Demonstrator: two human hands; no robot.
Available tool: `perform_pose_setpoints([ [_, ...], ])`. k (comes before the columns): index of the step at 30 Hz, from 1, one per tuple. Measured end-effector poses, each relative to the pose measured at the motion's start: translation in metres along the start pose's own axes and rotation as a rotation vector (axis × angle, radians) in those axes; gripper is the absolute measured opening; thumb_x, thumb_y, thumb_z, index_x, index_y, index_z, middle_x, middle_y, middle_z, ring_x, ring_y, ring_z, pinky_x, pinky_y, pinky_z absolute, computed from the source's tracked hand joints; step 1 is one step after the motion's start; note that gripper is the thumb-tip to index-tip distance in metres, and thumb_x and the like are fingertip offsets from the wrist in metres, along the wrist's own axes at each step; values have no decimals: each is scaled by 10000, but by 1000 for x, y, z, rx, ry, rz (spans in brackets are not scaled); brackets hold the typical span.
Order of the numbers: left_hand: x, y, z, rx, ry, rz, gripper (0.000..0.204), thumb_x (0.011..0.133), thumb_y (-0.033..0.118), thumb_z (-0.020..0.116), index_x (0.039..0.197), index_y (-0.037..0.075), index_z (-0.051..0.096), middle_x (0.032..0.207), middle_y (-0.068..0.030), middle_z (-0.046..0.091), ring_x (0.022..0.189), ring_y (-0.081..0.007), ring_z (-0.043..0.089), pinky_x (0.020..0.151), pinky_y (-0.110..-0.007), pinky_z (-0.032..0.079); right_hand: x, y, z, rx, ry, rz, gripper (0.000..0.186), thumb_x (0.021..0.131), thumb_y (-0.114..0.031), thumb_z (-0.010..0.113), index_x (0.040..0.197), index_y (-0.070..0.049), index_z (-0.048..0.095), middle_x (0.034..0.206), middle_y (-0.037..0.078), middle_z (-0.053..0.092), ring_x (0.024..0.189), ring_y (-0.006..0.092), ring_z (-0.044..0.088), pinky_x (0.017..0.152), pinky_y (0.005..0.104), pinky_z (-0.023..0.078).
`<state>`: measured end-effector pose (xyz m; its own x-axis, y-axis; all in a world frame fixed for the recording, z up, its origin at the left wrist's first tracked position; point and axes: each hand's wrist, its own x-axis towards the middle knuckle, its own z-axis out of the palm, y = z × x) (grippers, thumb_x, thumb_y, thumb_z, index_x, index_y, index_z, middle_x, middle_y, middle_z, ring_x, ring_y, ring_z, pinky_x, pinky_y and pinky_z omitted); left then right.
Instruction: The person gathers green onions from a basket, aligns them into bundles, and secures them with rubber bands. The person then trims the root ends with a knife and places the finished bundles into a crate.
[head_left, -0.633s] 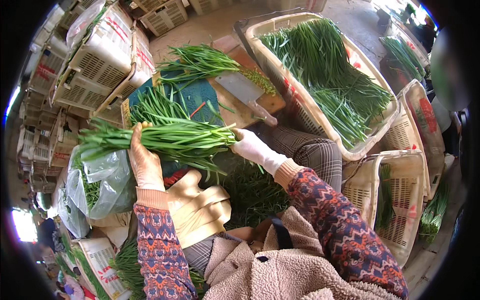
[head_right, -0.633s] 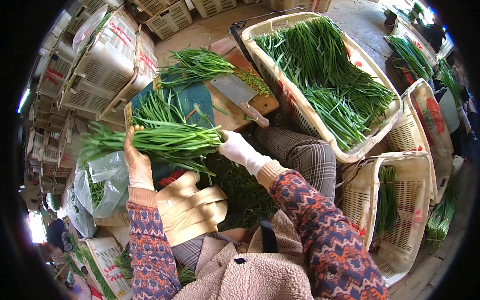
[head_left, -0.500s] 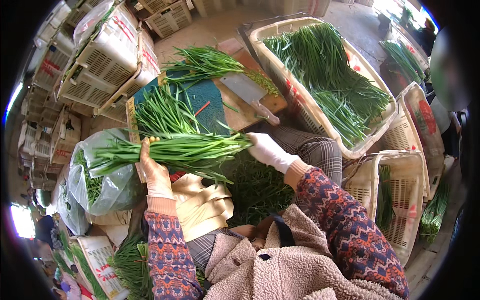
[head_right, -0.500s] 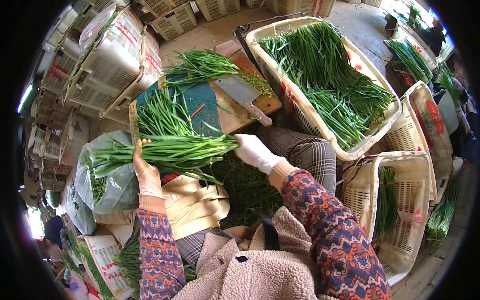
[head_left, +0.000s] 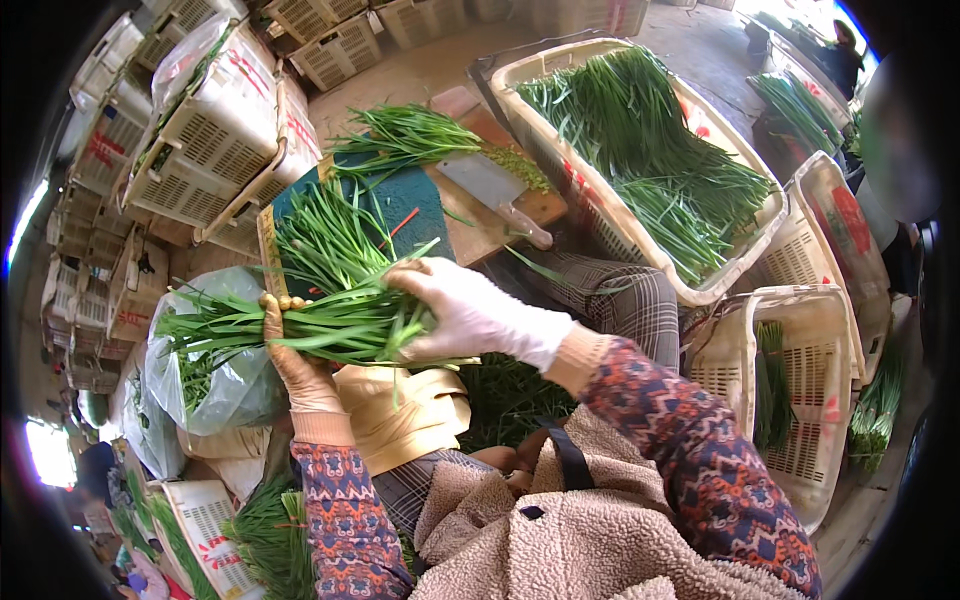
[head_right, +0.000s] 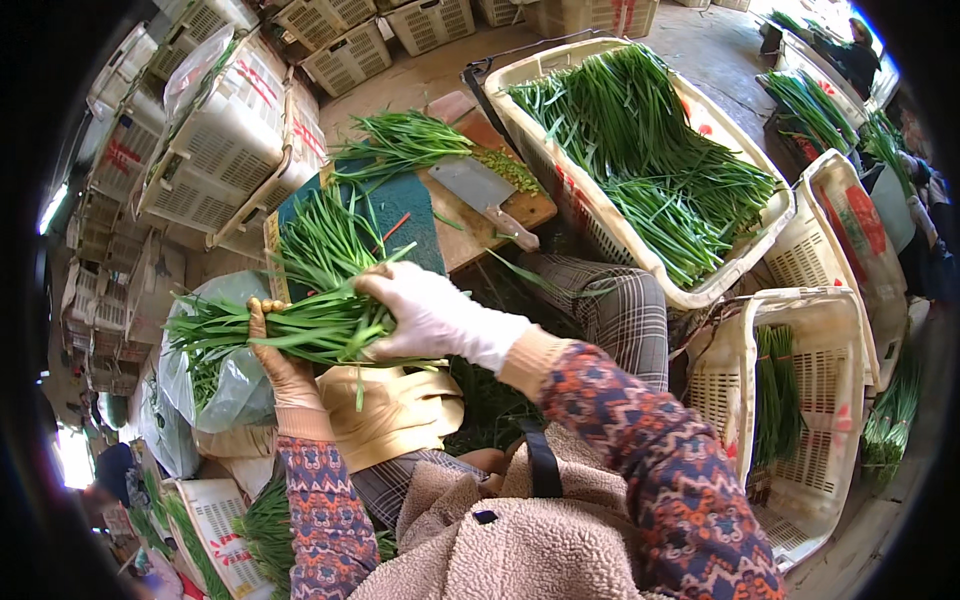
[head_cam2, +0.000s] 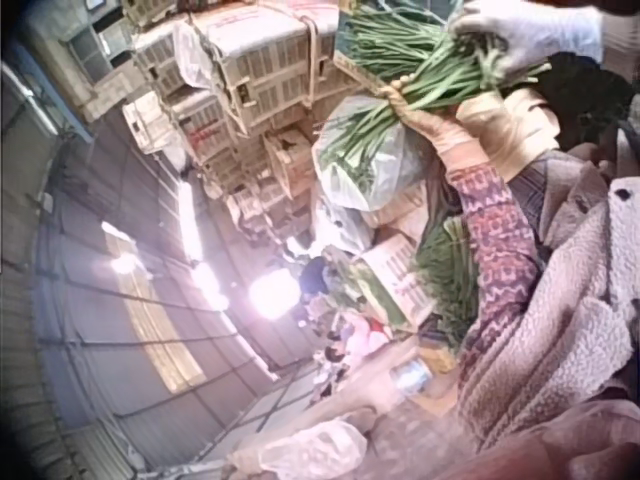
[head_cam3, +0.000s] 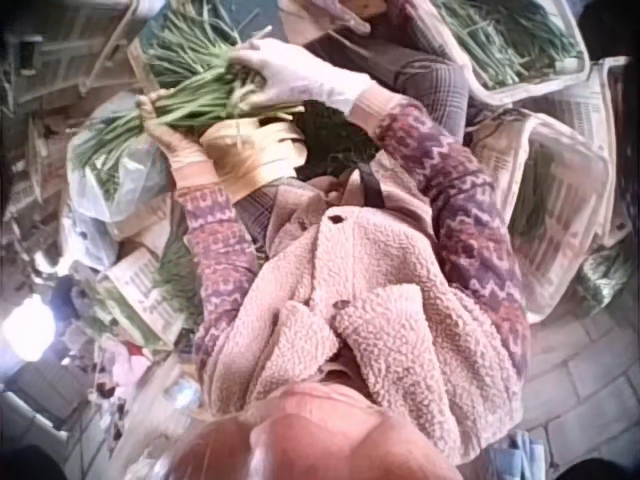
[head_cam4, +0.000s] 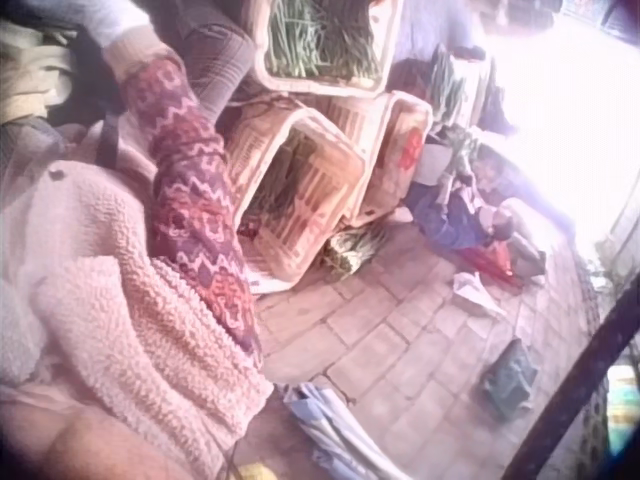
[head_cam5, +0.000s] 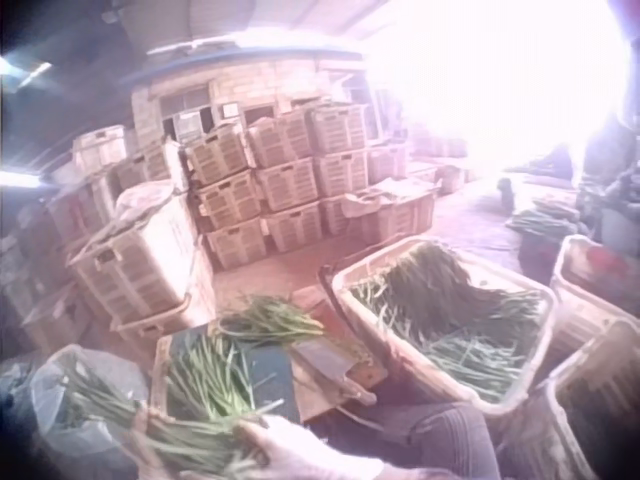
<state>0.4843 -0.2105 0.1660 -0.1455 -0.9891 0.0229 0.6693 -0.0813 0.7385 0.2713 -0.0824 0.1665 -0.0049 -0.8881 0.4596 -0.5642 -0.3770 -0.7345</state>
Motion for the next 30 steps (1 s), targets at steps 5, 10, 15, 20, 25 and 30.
perform_pose_setpoints([
  [5,-21,-6,16,52,-87,42,148,881,174,644,999,148,558,820,-2,567,783,-140,558,806,-318,485,-18,33,41,376,552,178,204,871,-194,589,985,-27,558,696,112,588,668,275,606,604,341,482],
  [10,-27,-6,3,31,-148,33,176,874,148,646,1019,146,546,804,-3,541,763,-140,547,817,-340,483,-59,69,20,1286,716,696,327,938,-426,528,833,-125,454,558,-67,349,441,63,292,420,229,247],
  [15,-26,-7,7,-52,-313,-6,152,900,118,605,1046,123,562,794,-7,556,756,-131,555,800,-327,485,-94,112,-18,1215,928,850,276,934,-391,545,860,-132,485,559,-76,371,436,59,305,411,232,254],
  [20,-9,16,-15,-278,-483,-66,130,947,110,519,1061,67,564,773,-13,553,721,-121,549,790,-321,491,-74,64,-37,595,331,831,371,817,-357,682,926,-7,628,678,6,581,582,95,527,532,248,431],
  [25,-7,1,11,-504,-589,-183,128,964,100,469,1074,45,504,756,8,460,714,-100,471,764,-296,449,-34,37,-18,193,-35,328,751,726,-498,700,1277,-28,502,1214,207,575,1146,317,542,1002,369,402],
  [30,27,17,-47,-550,-551,-280,76,961,74,462,897,71,503,704,41,452,637,-64,462,668,-224,449,-35,40,0,486,-239,408,471,813,-374,649,1095,1,600,975,155,667,892,205,611,791,352,482],
])
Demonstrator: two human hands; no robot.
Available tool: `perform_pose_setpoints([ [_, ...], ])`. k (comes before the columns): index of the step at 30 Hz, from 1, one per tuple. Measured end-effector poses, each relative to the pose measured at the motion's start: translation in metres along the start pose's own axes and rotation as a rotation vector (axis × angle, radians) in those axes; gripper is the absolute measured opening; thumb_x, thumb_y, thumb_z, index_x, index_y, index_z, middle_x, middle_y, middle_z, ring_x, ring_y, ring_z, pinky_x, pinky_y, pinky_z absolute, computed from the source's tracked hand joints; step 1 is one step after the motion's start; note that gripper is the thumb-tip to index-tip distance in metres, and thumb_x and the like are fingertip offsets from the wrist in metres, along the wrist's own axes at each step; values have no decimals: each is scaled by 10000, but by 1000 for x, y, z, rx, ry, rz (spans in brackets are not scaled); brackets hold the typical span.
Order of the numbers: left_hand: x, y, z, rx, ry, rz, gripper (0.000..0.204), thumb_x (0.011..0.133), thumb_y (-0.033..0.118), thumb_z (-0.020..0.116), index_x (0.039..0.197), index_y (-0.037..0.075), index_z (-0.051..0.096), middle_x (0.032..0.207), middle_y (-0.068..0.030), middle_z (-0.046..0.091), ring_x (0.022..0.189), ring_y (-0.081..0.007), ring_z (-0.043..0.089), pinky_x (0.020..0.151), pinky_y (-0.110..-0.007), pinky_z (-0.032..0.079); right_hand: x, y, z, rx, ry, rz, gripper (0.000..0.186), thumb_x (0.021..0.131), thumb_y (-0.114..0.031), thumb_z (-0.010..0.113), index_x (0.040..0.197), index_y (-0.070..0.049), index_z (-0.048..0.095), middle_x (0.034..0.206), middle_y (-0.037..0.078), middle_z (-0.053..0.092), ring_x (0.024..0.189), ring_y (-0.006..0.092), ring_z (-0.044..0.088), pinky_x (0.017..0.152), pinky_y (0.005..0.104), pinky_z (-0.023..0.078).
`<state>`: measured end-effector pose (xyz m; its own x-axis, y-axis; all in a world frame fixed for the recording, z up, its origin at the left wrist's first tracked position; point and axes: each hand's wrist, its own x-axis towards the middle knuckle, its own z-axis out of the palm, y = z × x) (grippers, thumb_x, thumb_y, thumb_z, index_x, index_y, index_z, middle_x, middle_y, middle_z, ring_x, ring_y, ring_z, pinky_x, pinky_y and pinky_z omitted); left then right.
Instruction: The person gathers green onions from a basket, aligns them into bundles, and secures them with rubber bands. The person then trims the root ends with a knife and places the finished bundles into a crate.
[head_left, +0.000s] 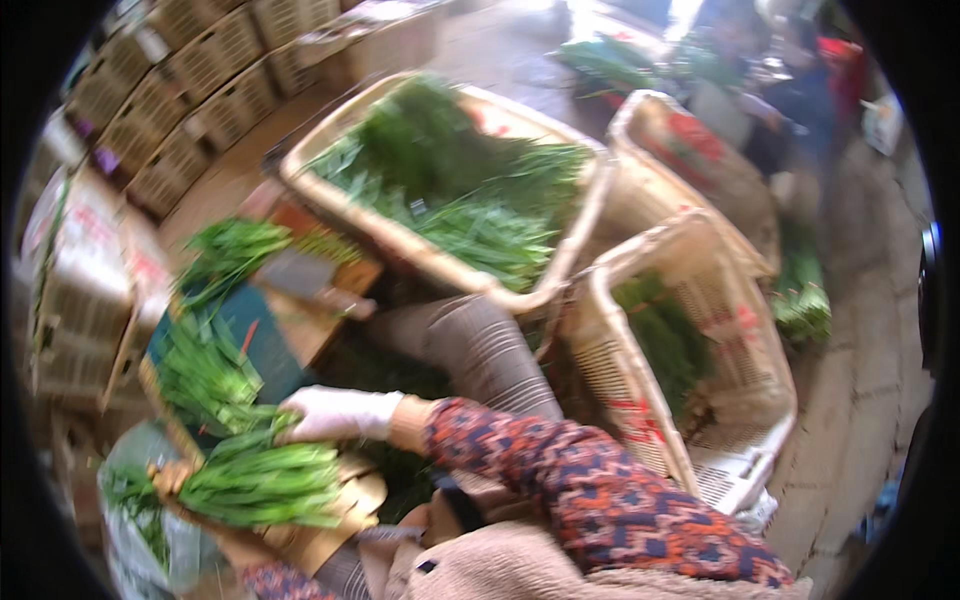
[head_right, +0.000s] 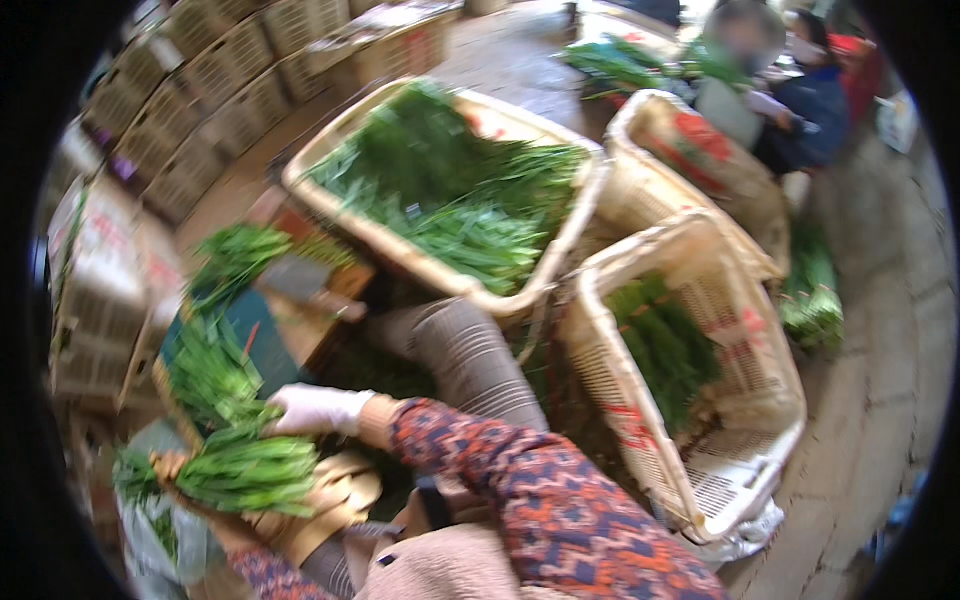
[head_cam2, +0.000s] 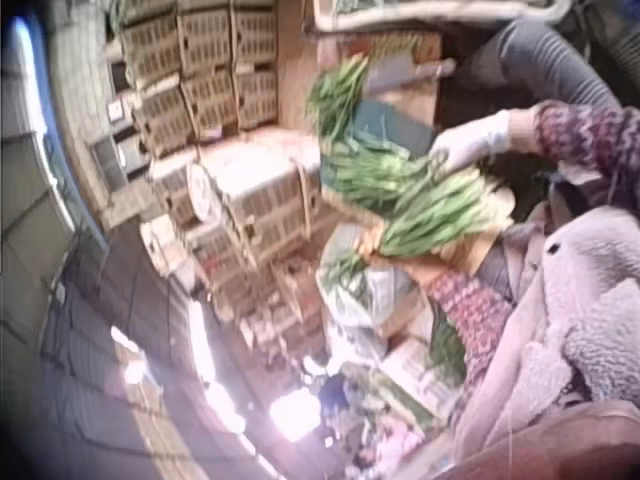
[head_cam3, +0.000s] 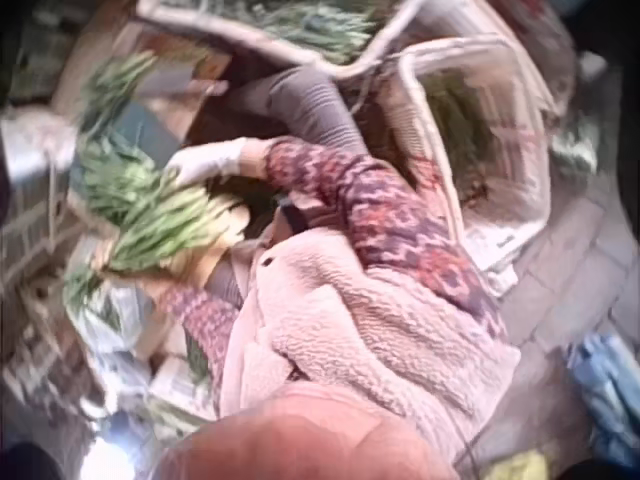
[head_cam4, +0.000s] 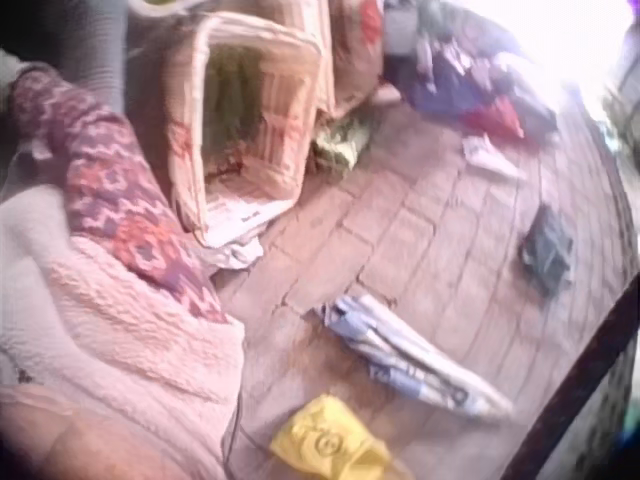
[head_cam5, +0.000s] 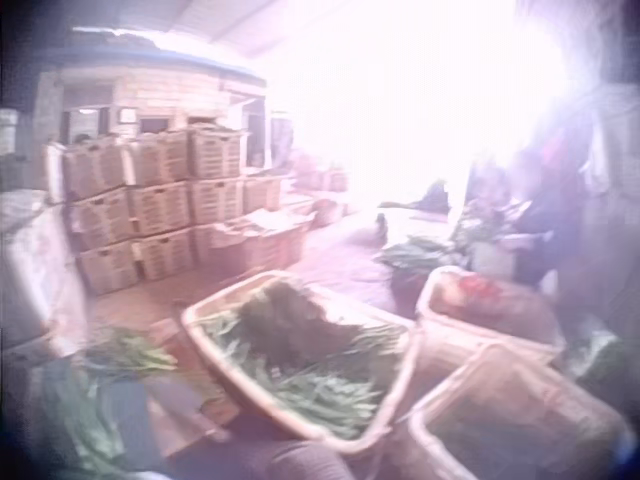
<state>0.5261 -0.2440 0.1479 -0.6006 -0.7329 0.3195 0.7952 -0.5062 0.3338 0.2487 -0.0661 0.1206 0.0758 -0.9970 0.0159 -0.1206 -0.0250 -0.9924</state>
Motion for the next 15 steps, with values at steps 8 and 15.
perform_pose_setpoints([
  [8,-2,-48,3,45,22,-78,173,963,91,486,1091,-18,525,718,-8,457,671,-110,487,713,-272,469,-51,59,-14,-166,206,-81,301,804,-179,603,1029,21,622,901,201,668,846,324,647,755,389,500],
  [15,3,2,29,218,-102,1,141,964,87,476,1081,9,464,681,-16,449,612,-107,490,689,-286,482,-58,23,-57,-1014,-267,136,669,478,-518,808,906,-23,663,750,147,659,754,293,668,659,398,531],
])
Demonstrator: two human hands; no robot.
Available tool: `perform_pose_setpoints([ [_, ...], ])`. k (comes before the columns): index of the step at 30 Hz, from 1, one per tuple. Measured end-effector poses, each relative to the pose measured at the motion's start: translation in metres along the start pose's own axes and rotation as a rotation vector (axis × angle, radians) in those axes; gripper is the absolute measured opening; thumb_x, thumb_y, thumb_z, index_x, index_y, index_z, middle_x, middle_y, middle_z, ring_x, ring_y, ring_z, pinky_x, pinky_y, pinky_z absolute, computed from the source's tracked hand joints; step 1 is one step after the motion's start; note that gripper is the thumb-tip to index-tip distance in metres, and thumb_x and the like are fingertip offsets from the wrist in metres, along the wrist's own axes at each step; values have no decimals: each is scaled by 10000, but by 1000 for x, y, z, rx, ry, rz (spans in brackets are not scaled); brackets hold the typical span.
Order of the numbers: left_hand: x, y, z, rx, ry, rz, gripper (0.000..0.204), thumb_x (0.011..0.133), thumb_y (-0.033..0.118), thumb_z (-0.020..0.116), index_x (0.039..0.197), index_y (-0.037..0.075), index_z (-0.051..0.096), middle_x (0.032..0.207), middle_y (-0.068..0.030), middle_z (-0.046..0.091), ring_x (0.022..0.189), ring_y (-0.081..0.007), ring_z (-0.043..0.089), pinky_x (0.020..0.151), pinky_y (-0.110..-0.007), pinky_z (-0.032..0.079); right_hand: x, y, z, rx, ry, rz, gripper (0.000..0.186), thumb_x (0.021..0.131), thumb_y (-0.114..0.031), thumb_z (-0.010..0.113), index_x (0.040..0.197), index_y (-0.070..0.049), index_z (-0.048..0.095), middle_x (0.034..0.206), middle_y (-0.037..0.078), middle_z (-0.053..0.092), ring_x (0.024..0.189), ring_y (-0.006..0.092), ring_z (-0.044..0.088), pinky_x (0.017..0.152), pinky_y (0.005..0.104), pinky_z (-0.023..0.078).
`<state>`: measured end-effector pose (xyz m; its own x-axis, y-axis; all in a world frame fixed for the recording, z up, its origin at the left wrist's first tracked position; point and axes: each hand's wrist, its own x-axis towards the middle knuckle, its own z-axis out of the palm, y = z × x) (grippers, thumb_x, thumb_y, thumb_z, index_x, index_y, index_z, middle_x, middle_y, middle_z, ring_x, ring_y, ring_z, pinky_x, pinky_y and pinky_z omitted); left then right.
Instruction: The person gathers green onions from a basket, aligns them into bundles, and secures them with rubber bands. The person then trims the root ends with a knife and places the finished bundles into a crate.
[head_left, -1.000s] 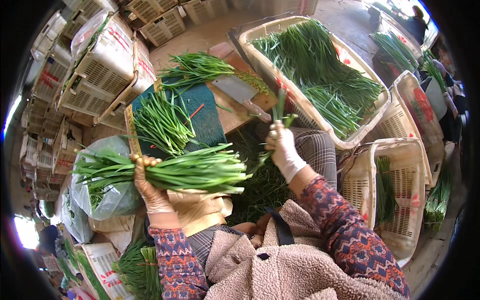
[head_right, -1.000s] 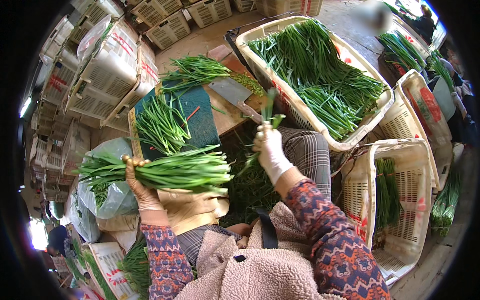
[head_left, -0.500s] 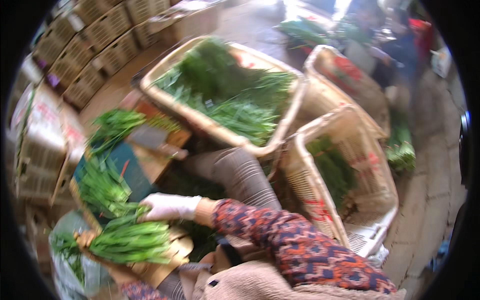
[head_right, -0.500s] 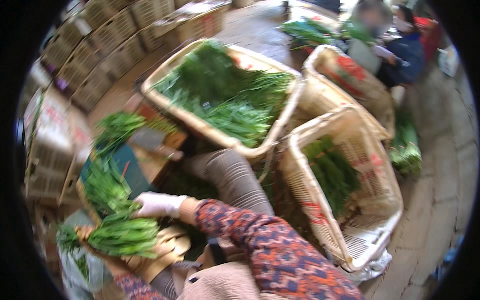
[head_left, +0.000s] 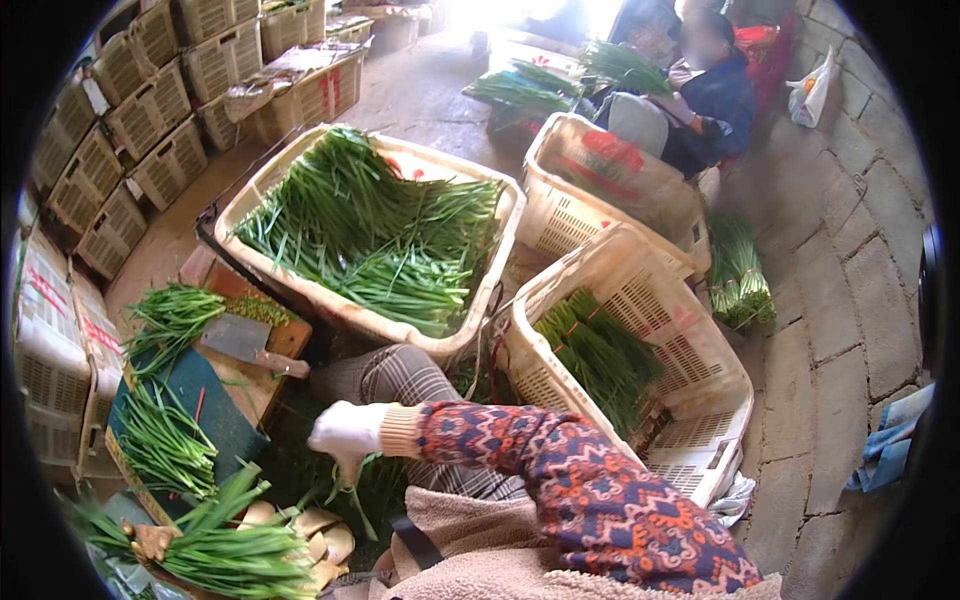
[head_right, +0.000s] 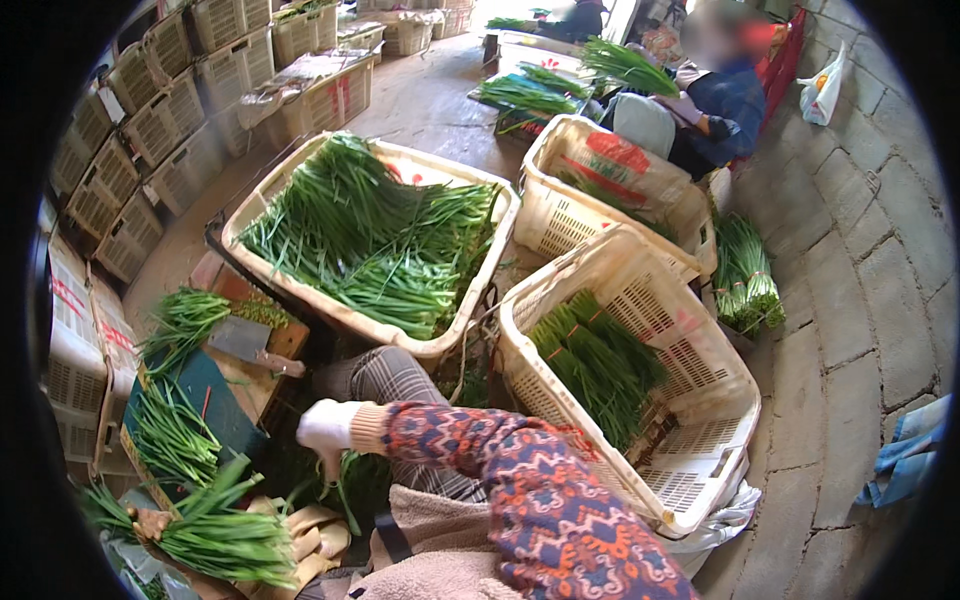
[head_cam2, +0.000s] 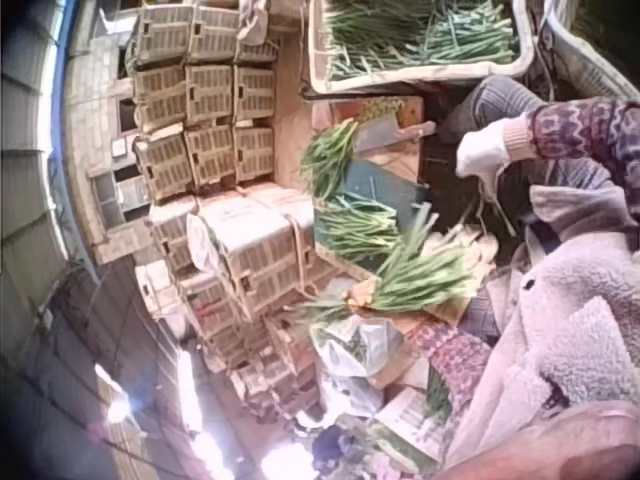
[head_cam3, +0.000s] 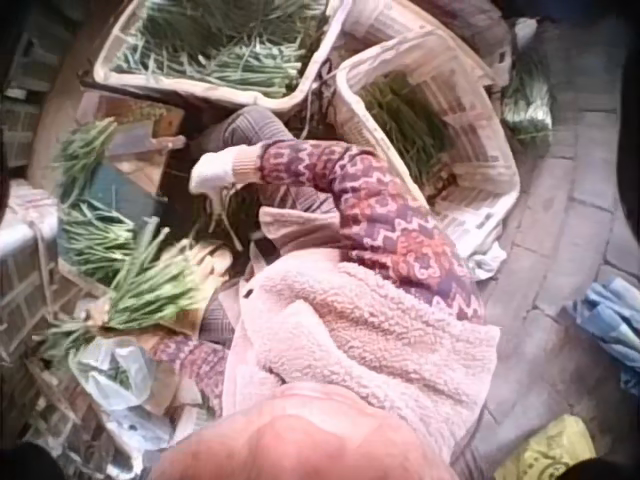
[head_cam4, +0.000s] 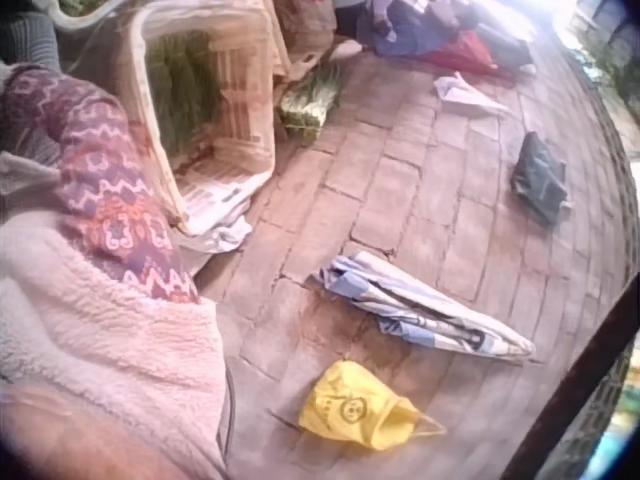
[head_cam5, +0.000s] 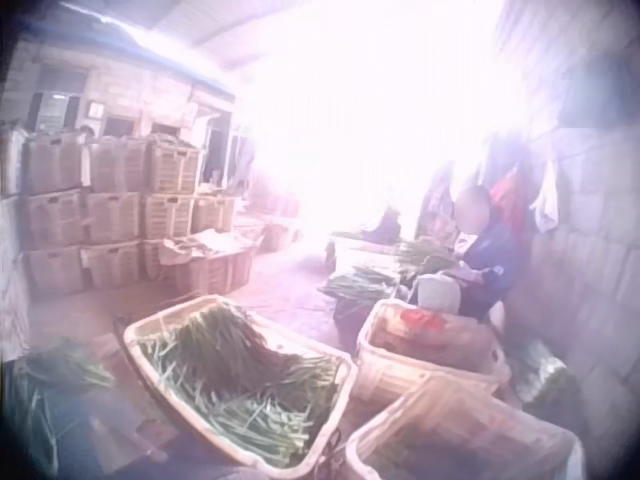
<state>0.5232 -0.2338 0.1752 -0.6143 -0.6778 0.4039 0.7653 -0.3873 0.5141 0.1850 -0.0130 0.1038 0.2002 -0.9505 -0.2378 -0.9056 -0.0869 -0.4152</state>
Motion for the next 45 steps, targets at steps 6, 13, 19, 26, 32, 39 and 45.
perform_pose_setpoints([
  [6,28,-131,81,219,22,-162,226,947,168,504,1103,37,406,693,14,426,601,-62,440,623,-244,417,30,-72,-83,1318,-93,-228,821,749,-499,699,1371,-61,390,1293,109,527,1138,212,512,924,370,424],
  [13,12,-17,-79,85,243,-127,275,995,139,428,1232,22,505,735,2,458,664,-104,470,704,-282,512,19,-107,31,1925,-502,-296,659,774,-256,746,1316,-55,428,999,36,623,745,110,579,621,274,492],
  [19,-28,-28,-46,142,526,-172,378,963,171,483,631,181,301,586,69,240,498,-55,232,478,-230,243,-1,-102,48,1917,-471,-47,256,878,-345,616,958,-103,596,694,-49,550,510,60,454,387,217,322],
  [26,-42,-31,-22,482,782,91,124,877,194,610,804,98,580,694,17,538,650,-108,521,641,-259,449,-40,-96,30,1384,-170,182,306,939,-311,512,842,-34,597,553,-74,397,469,30,322,421,212,247],
  [32,-79,-20,-15,466,931,-129,271,882,412,552,916,150,612,888,-5,628,846,-163,592,763,-375,482,-32,-47,13,1518,306,85,254,880,-253,623,902,-2,594,621,-40,512,508,55,443,462,218,366],
  [39,-72,-46,32,413,1035,-132,416,879,474,544,1118,136,582,1171,-88,586,1056,-281,537,925,-467,427,80,-99,10,1100,691,-68,421,779,-243,695,1091,11,570,960,158,673,856,271,659,797,326,502],
  [45,-86,-32,-4,428,1006,-83,386,835,356,669,1065,56,595,1034,-85,648,949,-234,617,847,-414,508,112,-85,69,1443,835,115,310,907,-232,597,1013,58,564,905,73,628,812,103,567,710,245,471],
])
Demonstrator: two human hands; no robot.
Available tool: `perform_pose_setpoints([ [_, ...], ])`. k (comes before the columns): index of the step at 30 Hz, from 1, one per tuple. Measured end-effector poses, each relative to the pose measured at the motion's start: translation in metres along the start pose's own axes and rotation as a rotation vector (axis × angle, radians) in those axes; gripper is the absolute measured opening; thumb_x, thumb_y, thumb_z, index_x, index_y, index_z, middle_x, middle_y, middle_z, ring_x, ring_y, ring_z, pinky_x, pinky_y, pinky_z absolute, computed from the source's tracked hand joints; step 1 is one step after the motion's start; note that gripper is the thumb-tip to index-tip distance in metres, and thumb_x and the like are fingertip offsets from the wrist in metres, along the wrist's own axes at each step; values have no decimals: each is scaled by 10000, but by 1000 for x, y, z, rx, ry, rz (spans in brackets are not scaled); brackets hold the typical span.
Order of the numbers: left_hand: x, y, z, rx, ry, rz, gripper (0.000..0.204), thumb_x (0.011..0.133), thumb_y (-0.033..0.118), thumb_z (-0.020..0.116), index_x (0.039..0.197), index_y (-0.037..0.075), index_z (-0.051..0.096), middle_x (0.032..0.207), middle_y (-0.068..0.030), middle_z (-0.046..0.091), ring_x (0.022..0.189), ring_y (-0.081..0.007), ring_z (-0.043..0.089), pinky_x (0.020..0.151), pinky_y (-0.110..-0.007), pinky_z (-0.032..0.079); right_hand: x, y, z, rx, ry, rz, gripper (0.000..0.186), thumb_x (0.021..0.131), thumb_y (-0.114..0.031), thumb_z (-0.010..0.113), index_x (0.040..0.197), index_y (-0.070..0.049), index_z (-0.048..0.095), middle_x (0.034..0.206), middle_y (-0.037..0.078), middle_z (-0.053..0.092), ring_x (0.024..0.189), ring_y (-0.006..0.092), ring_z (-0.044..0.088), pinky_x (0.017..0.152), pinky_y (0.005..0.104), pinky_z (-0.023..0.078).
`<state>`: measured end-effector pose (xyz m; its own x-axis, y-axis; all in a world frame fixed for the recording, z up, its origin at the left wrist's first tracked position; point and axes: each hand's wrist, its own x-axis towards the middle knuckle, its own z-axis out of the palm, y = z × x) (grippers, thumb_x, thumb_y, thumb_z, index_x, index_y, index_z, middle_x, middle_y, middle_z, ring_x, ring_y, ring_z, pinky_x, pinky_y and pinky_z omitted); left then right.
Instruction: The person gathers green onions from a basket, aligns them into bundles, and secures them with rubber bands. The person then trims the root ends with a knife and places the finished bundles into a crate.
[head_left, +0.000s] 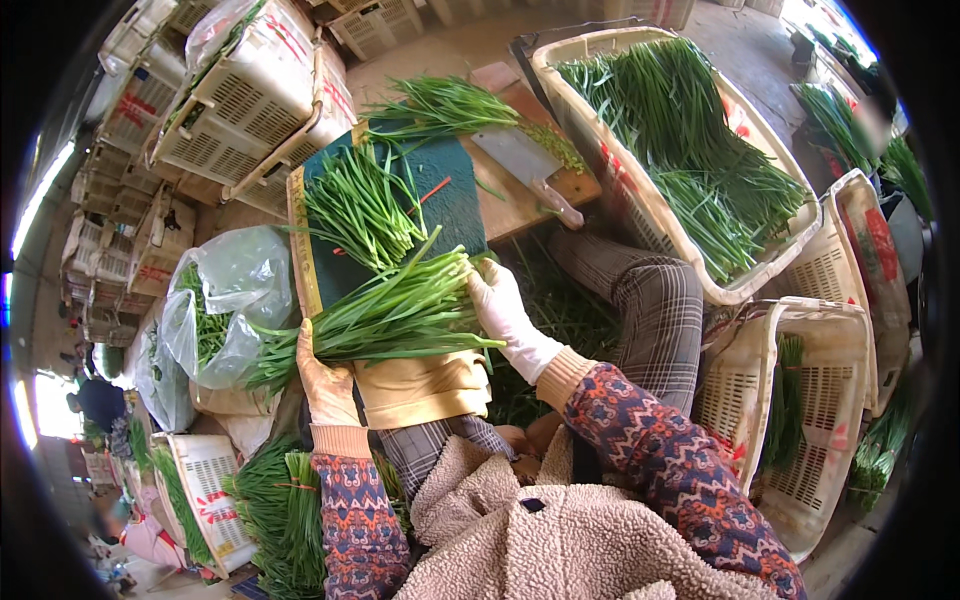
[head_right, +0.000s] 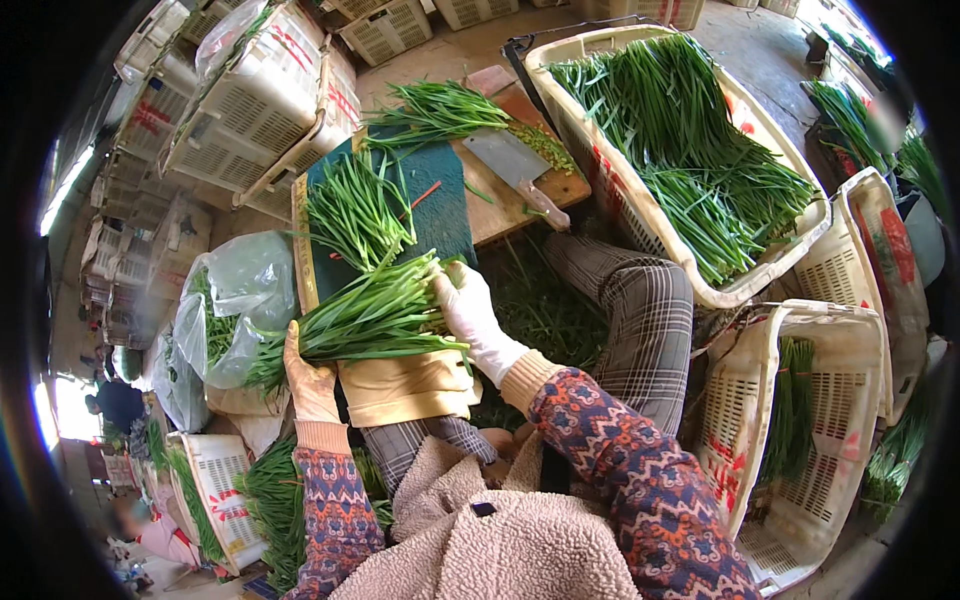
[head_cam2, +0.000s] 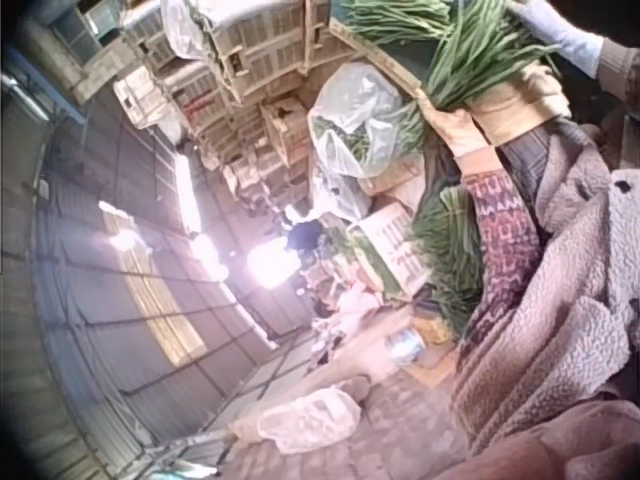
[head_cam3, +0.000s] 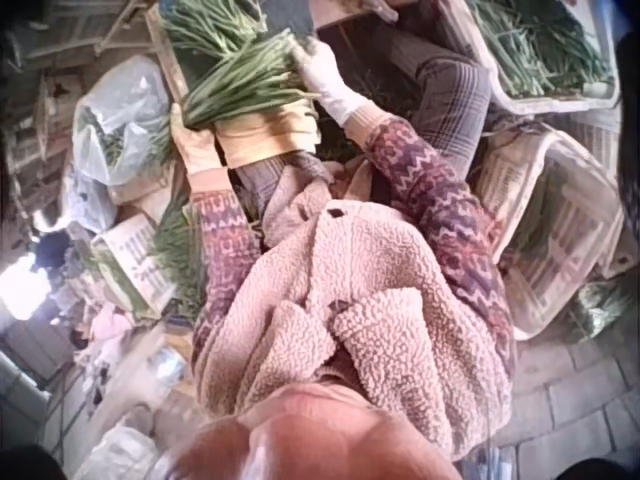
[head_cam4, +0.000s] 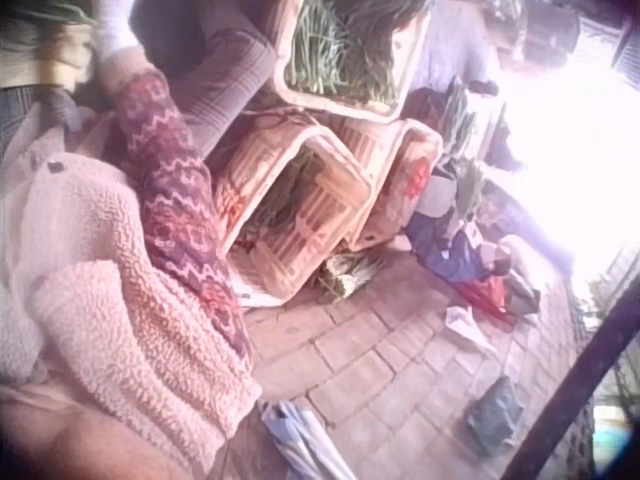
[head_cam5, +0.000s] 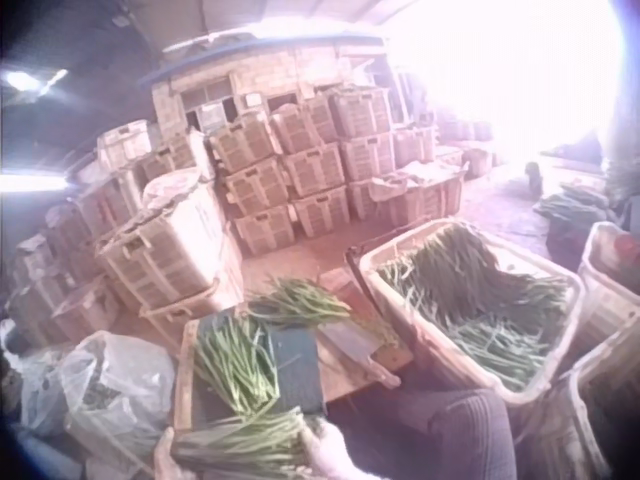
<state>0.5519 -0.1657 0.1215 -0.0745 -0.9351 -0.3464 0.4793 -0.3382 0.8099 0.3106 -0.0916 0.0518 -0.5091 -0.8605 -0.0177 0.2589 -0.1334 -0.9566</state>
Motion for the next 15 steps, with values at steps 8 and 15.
perform_pose_setpoints([
  [8,-7,-14,22,47,98,31,341,850,357,643,1080,106,615,1028,-53,658,936,-217,621,845,-361,493,17,65,-5,93,418,100,309,936,-276,505,758,-27,542,636,30,524,562,142,472,531,293,398],
  [15,-11,-2,-6,-100,24,-89,367,881,385,565,1094,92,626,1117,-77,642,1020,-250,591,911,-396,462,11,14,-104,249,74,307,253,927,-312,574,759,-131,519,592,-86,393,459,29,277,417,209,210],
])
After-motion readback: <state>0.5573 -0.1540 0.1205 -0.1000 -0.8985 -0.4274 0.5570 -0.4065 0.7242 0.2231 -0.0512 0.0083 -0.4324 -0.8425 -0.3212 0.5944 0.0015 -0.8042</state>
